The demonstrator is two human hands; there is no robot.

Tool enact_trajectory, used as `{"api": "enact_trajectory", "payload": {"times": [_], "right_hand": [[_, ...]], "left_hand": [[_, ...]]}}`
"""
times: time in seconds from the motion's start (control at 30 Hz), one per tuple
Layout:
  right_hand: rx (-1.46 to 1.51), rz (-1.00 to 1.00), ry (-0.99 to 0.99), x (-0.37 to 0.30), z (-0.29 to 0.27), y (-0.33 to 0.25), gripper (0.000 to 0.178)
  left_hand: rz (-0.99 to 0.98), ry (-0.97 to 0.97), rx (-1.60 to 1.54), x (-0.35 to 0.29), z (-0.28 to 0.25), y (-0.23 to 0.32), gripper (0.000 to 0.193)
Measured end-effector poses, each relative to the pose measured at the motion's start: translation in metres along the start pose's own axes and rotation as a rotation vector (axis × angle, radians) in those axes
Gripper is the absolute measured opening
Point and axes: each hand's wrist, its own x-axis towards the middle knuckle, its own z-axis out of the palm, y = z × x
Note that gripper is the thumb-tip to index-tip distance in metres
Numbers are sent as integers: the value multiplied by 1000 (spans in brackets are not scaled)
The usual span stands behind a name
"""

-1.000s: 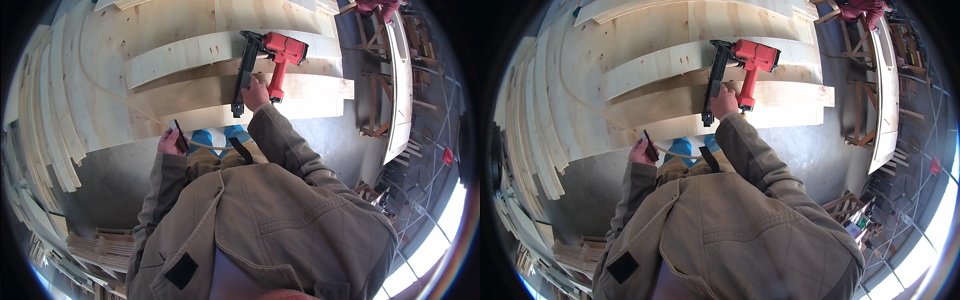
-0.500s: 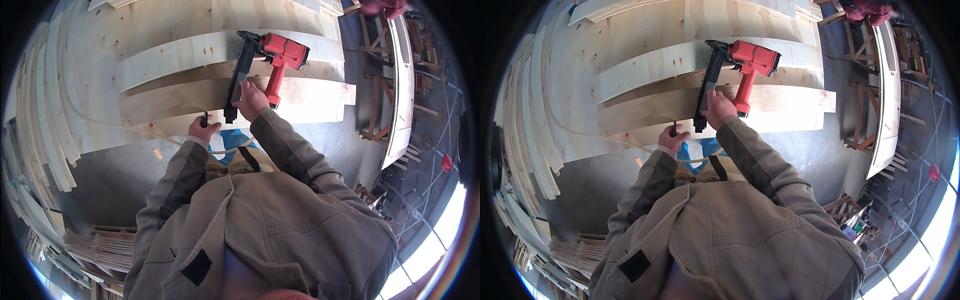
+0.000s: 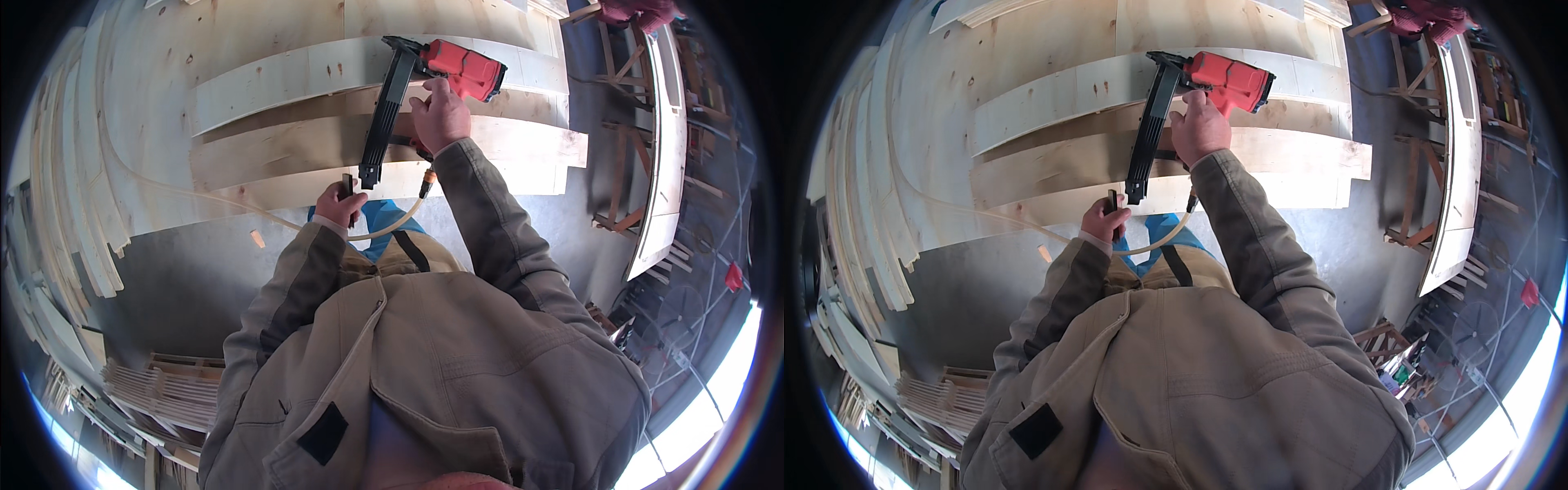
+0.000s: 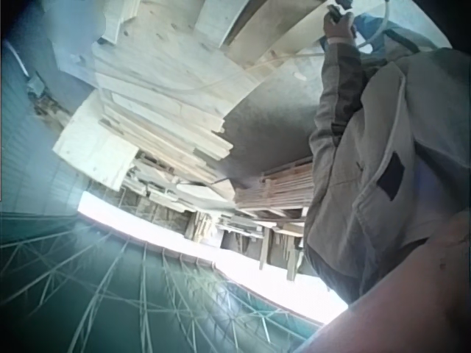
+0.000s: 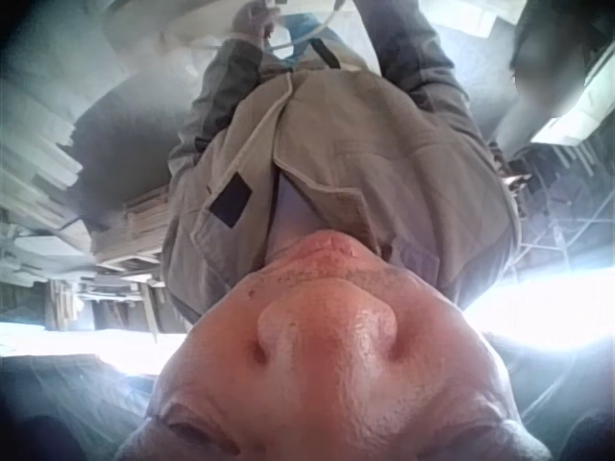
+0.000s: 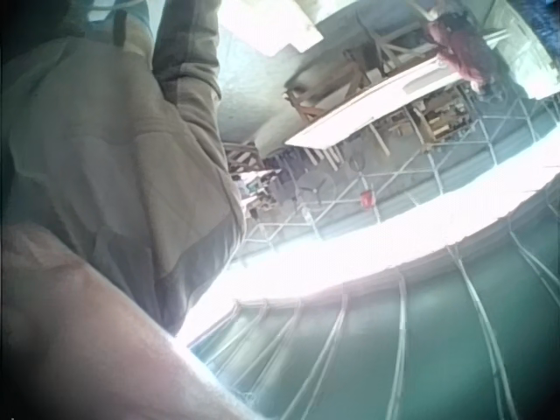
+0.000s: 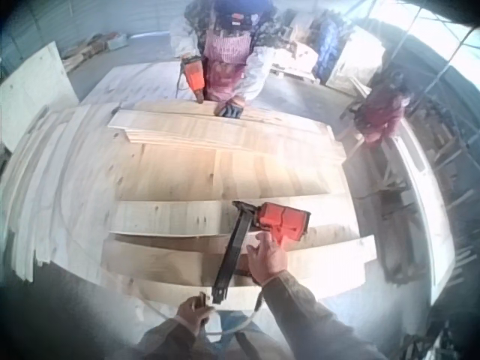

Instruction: The person uses a red pneumatic nail gun to fasten curved wooden planks onto a larger wooden frame. They repeatedly position planks, fire nails, and occasionally reload the nail gun with a strip of nails. The work continues across multiple planks in a workshop setting.

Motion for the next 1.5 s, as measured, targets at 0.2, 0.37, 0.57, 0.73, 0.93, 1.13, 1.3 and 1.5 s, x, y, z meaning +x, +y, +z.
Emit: {"api": "enact_trajectory", "payload": {"times": [0.2,0.37,0.57,0.73,0.93,1.13,1.3,1.5], "right_hand": [[493,60,-253,-82,-1,-7,35],[932,482,-674,-121,-1,-22,36],[1018,462,-682,-126,2,-16,33],[1108,501,-479,-124,15,-11,35],[702,527,-30,-94,42,3,29],[520,545,-1,-85,65,3,28],[610,730,-113,-82,56,-14,26],[653,720,-56,-83,66,-10,27]], "left_hand": [[-21,-143,-271,3,8,27,46],[-29,-161,-402,-7,31,43,42],[-5,-291,-451,-10,43,44,45],[35,-427,-422,-3,48,47,52],[-71,50,-176,5,26,36,46],[-29,82,-49,14,9,23,54],[-29,11,5,21,8,19,55],[-33,-7,-1,26,5,15,51]]}}
